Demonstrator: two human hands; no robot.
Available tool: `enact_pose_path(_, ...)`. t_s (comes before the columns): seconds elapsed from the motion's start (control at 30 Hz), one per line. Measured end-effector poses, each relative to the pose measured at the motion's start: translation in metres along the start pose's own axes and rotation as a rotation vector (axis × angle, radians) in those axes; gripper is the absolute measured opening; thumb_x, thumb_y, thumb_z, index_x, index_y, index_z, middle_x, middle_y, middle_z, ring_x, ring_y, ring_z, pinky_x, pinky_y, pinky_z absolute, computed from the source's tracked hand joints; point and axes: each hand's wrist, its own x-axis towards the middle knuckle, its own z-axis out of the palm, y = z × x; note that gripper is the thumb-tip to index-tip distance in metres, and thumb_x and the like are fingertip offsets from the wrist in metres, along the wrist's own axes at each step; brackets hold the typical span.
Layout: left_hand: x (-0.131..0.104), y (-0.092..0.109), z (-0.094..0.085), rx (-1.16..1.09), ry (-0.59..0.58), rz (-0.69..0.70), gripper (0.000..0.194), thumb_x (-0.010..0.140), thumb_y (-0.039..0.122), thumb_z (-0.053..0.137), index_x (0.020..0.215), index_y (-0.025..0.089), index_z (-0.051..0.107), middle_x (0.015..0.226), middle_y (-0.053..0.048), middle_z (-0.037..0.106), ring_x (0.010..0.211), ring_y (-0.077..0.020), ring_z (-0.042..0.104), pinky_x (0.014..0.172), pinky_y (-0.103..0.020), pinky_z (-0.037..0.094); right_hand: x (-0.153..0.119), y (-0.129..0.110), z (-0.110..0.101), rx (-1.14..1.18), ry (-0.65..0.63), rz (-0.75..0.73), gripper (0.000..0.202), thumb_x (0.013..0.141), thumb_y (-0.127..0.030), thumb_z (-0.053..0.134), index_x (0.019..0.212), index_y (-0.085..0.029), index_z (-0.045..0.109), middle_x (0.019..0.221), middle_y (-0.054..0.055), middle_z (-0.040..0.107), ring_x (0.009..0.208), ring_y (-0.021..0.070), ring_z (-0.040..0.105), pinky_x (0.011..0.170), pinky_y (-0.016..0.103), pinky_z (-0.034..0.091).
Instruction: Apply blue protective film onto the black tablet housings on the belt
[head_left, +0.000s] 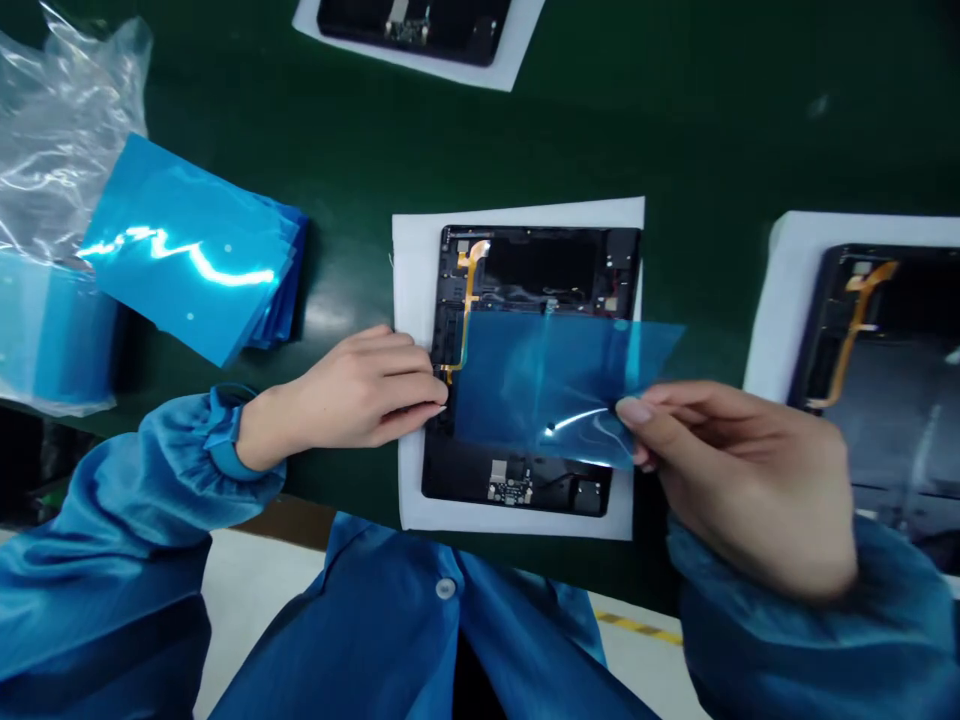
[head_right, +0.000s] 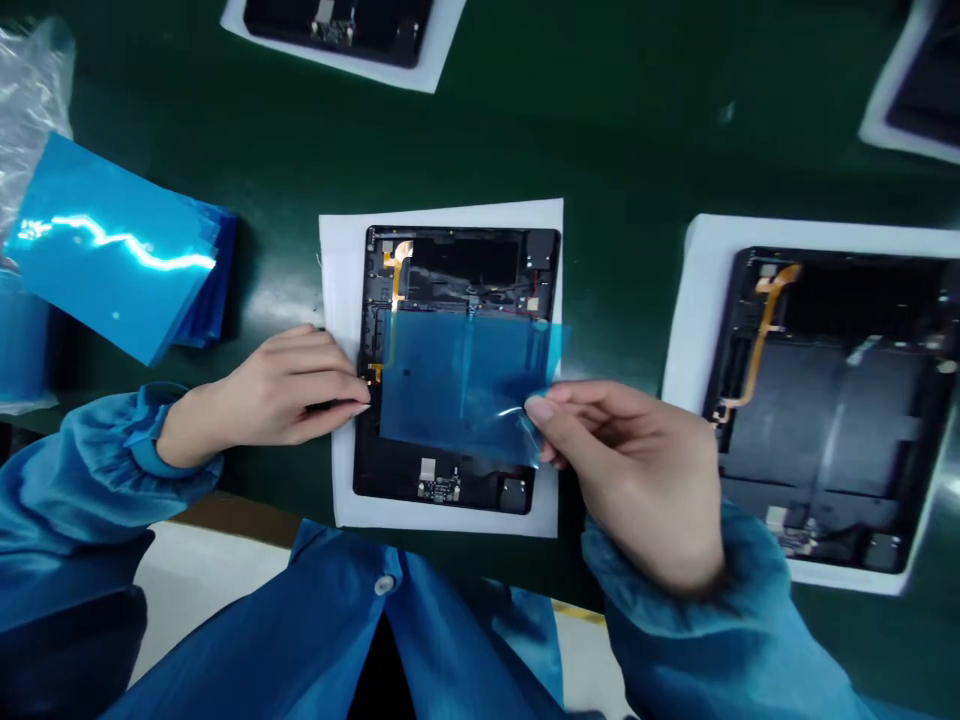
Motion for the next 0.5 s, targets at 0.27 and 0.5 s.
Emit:
enact_pose_path(0.27, 0.0021, 0.0009, -0.0025, -0.029, -0.055, -0.011, 0.014, 0.112, 0.023, 0.057, 0.106, 0.019, 0.069, 0.093, -0.001, 0.075, 0.082, -0.0159, 0.063, 0.072, -0.033, 0.040, -0.0091, 0.0054, -0.0029, -0.077, 0.005, -0.063, 0.018, 0.086, -0.040, 0.092, 0.090, -0.025, 0.084, 0.065, -0.001, 0.069, 0.051, 0.0108, 0.060, 0.050, 0.024, 0.053)
enact_pose_path(0.5, 0.0010, 0.0022, -0.0031, -0.054, -0.073, -0.023, 0.005, 0.111, 0.022, 0.062, 0.109, 0.019, 0.066, 0.096, -0.001, 0.075, 0.085, -0.0167, 0.063, 0.074, -0.033, 0.040, -0.0098, 0.0007, -0.0006, -0.120, 0.017, -0.071, 0.013, 0.086, -0.038, 0.091, 0.089, -0.027, 0.084, 0.062, -0.002, 0.068, 0.049, 0.0114, 0.061, 0.046, 0.024, 0.052)
